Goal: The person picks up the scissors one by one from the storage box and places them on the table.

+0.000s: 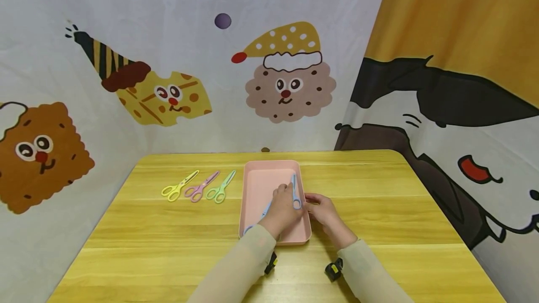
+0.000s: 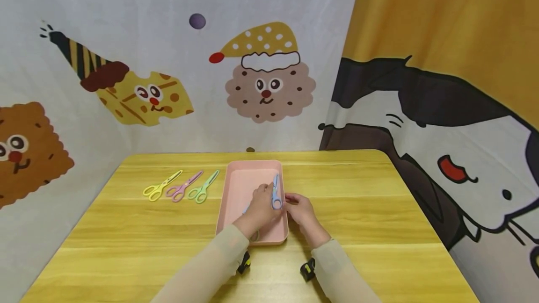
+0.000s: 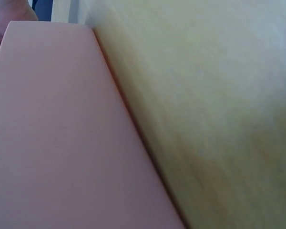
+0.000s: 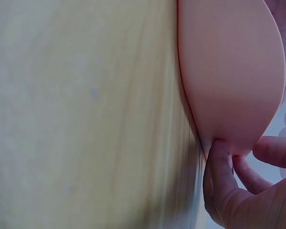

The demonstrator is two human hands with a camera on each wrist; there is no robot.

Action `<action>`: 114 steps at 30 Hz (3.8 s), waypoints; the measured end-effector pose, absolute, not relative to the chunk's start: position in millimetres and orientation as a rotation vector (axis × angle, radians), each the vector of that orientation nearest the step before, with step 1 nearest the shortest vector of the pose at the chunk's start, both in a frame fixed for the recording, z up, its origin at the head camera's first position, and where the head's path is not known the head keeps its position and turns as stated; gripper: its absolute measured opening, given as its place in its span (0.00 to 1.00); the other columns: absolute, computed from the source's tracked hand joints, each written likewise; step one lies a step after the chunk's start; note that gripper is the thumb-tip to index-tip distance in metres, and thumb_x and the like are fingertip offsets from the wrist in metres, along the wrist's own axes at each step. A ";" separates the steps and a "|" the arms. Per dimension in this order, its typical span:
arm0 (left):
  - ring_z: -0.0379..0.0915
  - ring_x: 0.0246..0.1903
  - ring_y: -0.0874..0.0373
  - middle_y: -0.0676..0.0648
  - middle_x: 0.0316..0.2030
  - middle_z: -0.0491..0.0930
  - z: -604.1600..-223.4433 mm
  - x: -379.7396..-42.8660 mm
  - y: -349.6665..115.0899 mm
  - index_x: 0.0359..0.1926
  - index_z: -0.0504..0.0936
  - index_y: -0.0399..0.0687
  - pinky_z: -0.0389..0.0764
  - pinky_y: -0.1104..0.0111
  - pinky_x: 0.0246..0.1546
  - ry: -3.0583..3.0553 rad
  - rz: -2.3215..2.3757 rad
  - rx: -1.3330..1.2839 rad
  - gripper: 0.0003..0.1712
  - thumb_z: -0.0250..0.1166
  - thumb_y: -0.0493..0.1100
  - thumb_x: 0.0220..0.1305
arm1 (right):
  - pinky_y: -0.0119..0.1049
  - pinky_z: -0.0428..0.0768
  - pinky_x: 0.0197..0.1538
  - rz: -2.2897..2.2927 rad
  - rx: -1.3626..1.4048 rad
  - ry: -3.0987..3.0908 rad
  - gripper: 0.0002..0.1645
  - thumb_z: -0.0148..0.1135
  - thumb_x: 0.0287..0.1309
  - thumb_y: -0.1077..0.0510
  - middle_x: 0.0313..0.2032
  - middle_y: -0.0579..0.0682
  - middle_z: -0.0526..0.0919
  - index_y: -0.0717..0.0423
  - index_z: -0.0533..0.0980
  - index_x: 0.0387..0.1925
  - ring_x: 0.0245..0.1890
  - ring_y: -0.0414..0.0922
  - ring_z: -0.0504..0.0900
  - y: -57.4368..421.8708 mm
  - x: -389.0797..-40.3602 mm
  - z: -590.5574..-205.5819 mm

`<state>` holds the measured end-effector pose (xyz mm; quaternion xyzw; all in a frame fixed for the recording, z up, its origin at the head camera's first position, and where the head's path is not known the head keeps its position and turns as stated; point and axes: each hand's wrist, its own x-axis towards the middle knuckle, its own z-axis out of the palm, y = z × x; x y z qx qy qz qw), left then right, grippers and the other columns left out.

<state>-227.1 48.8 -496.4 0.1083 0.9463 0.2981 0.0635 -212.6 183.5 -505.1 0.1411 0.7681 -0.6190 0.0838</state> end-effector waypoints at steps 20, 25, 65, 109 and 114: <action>0.63 0.42 0.51 0.42 0.43 0.70 -498.2 -226.9 55.9 0.52 0.76 0.32 0.72 0.64 0.44 3.042 0.538 0.340 0.37 0.67 0.59 0.53 | 0.41 0.81 0.48 -1.858 0.399 2.291 0.24 0.57 0.58 0.68 0.53 0.65 0.75 0.67 0.71 0.57 0.45 0.48 0.79 183.8 -212.2 -505.1; 0.63 0.42 0.51 0.42 0.42 0.69 -498.2 -225.7 54.8 0.46 0.78 0.34 0.71 0.65 0.43 3.048 0.533 0.356 0.32 0.68 0.57 0.51 | 0.42 0.81 0.48 -1.881 0.393 2.281 0.23 0.56 0.58 0.68 0.52 0.66 0.75 0.69 0.72 0.56 0.45 0.48 0.78 184.3 -211.0 -505.5; 0.64 0.39 0.51 0.43 0.38 0.69 -493.6 -230.9 54.7 0.37 0.80 0.40 0.76 0.63 0.35 3.025 0.512 0.217 0.19 0.70 0.50 0.49 | 0.41 0.82 0.47 -1.877 0.389 2.280 0.23 0.54 0.60 0.68 0.53 0.66 0.74 0.68 0.71 0.58 0.44 0.47 0.79 183.1 -210.8 -503.9; 0.63 0.36 0.52 0.47 0.35 0.68 -489.8 -239.8 23.6 0.38 0.77 0.43 0.72 0.66 0.30 3.015 0.856 0.099 0.29 0.80 0.45 0.33 | 0.41 0.82 0.46 -1.887 0.382 2.283 0.23 0.54 0.60 0.68 0.53 0.66 0.74 0.69 0.70 0.57 0.45 0.49 0.79 183.4 -209.4 -503.7; 0.63 0.37 0.53 0.47 0.37 0.69 -492.2 -242.0 21.7 0.44 0.79 0.42 0.72 0.67 0.31 3.009 0.871 0.101 0.32 0.80 0.45 0.34 | 0.40 0.82 0.45 -1.896 0.383 2.275 0.23 0.53 0.60 0.69 0.52 0.65 0.75 0.69 0.71 0.57 0.44 0.48 0.79 184.0 -210.2 -505.1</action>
